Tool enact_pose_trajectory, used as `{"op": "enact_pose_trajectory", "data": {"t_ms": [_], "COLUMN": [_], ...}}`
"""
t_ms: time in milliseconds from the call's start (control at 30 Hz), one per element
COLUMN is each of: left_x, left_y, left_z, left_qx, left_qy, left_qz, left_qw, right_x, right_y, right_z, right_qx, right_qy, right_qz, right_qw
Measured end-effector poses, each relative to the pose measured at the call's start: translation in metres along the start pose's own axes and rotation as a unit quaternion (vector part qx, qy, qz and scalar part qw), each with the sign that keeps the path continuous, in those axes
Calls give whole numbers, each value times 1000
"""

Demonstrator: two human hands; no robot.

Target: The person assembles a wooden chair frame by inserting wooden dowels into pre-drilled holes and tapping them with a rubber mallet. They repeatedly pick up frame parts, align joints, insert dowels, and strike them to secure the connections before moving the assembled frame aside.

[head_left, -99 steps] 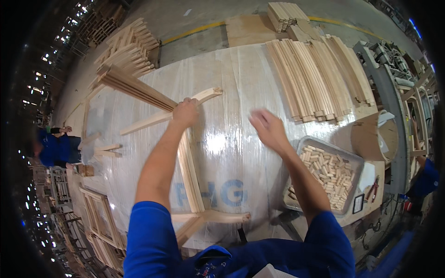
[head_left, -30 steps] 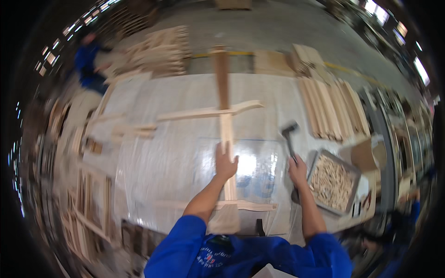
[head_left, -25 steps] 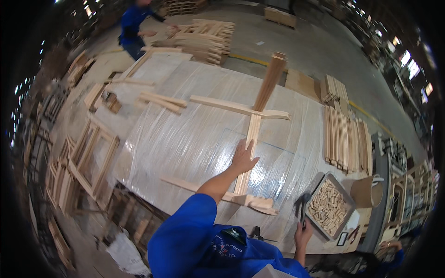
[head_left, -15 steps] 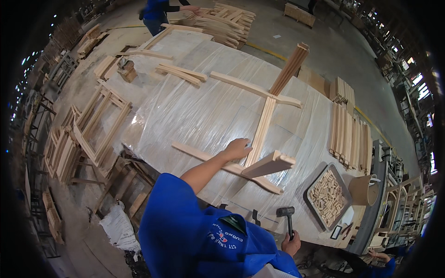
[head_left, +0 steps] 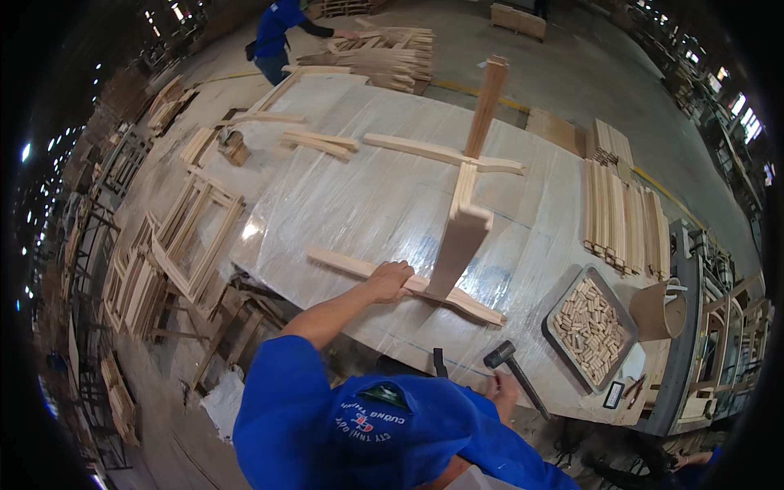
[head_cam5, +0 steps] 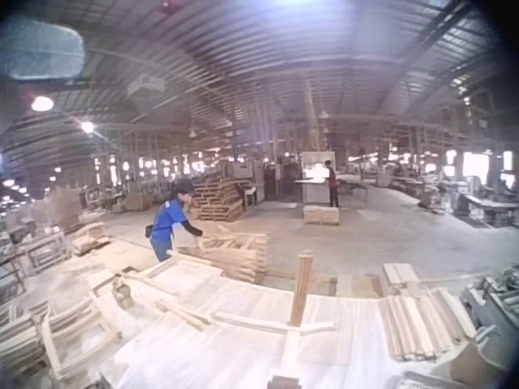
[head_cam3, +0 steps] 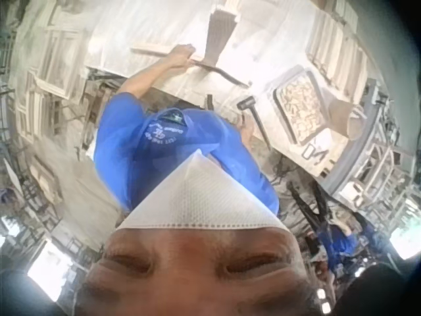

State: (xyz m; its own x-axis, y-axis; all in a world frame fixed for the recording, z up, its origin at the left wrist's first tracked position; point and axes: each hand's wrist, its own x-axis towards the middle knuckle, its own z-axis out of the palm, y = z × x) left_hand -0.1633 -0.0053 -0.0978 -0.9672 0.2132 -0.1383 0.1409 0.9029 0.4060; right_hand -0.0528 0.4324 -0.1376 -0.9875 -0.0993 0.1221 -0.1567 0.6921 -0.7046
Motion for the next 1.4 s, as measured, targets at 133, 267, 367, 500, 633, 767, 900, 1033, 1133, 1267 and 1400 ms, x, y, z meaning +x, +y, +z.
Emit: {"op": "enact_pose_trajectory", "data": {"t_ms": [133, 267, 367, 500, 633, 767, 900, 1033, 1133, 1267, 1400], "left_x": [11, 33, 40, -2, -41, -57, -66, -110, -121, -217, -338], "left_y": [48, 128, 166, 181, 192, 192, 187, 173, 127, 34, -161], "left_z": [-61, -157, -199, -234, -265, -304, -353, -403, -413, -397, -371], "left_qx": [-71, -20, 25, 37, -11, 64, 137, 245, 302, 195, 208], "left_qy": [13, 63, 103, 98, 145, 128, 223, 327, 538, 643, 662], "left_qz": [61, 135, 152, 147, 199, 191, 191, 167, 201, 353, 303], "left_qw": [996, 989, 983, 984, 969, 971, 946, 898, 761, 651, 653], "right_x": [42, 158, 255, 295, 293, 258, 248, 243, 247, 257, 255], "right_y": [-20, -33, -69, -124, -135, -131, -164, -236, -288, -360, -436], "right_z": [27, 70, 73, 89, 102, 86, 75, 80, 93, 141, 166], "right_qx": [132, 183, 110, 280, 262, 281, 280, 375, 345, 469, 359], "right_qy": [-120, -130, 2, 0, 13, 15, -9, -48, -8, -28, 19], "right_qz": [-54, -79, -111, -222, -211, -197, -177, -200, -189, -213, -122], "right_qw": [982, 971, 988, 934, 942, 939, 943, 904, 919, 857, 925]}}
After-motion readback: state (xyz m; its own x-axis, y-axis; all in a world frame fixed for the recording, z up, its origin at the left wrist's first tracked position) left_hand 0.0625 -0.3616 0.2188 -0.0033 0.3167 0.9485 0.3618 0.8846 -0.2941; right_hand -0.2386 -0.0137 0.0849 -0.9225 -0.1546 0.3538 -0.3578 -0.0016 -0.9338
